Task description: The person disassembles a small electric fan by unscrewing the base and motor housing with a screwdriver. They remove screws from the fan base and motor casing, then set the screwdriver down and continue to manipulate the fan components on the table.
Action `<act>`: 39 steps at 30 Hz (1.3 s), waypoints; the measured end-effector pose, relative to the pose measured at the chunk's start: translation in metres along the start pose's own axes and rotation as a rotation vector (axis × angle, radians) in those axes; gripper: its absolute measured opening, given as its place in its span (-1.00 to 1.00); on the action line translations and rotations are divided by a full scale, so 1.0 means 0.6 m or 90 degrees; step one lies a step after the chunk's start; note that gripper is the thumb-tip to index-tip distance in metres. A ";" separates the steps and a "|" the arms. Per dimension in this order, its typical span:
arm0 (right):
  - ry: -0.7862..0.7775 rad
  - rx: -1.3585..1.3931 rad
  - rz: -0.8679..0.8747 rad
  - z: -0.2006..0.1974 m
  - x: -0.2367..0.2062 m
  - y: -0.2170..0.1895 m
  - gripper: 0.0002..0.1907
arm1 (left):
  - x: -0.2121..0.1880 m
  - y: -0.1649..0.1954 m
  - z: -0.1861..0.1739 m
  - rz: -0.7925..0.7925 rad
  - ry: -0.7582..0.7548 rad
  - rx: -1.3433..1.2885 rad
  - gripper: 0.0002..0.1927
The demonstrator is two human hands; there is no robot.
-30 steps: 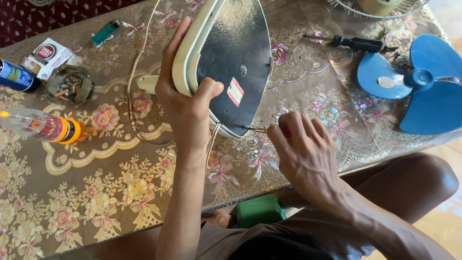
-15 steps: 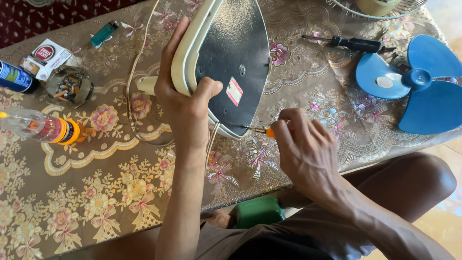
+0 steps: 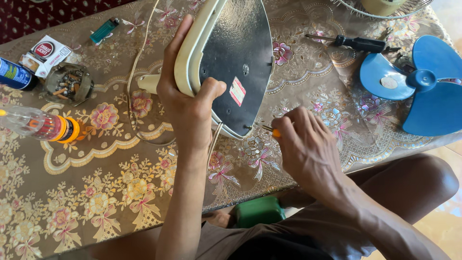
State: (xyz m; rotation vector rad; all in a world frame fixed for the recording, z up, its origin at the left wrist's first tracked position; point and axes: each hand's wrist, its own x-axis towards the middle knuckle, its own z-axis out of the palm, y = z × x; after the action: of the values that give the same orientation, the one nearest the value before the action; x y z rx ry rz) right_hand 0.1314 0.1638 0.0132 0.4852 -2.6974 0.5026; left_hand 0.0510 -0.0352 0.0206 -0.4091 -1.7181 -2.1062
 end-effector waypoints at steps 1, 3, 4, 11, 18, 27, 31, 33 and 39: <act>-0.007 0.011 0.028 0.000 0.002 0.002 -0.74 | 0.000 0.000 -0.001 -0.012 0.002 -0.014 -0.24; -0.057 0.082 0.095 -0.002 0.008 0.007 -0.62 | 0.000 -0.001 -0.002 -0.003 0.001 -0.013 -0.24; -0.084 0.118 0.129 -0.002 0.010 0.009 -0.56 | 0.001 -0.002 -0.002 0.014 -0.005 0.003 -0.25; -0.018 0.183 0.031 0.036 0.030 -0.009 -0.84 | 0.000 0.000 -0.002 0.013 -0.012 0.015 -0.25; -0.038 0.204 0.056 0.044 0.031 -0.009 -0.86 | -0.001 0.005 -0.002 0.001 -0.015 0.020 -0.26; 0.059 0.082 0.042 0.006 0.044 0.125 -0.64 | -0.012 0.008 -0.008 0.019 -0.046 0.066 -0.23; 0.093 -0.126 0.116 -0.041 0.073 0.254 -0.81 | -0.025 0.003 -0.004 0.069 -0.048 0.079 -0.12; 0.103 -0.138 0.122 -0.054 0.073 0.300 -0.82 | -0.031 0.007 0.003 0.087 -0.046 0.131 -0.05; 0.109 -0.166 0.136 -0.042 0.064 0.374 -0.82 | -0.041 0.034 0.024 0.100 -0.049 0.363 -0.11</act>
State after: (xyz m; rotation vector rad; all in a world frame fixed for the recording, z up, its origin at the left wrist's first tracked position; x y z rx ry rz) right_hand 0.0176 0.3607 -0.0118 0.0799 -2.6080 0.2293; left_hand 0.0821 -0.0218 0.0295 -0.4349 -2.1464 -1.4214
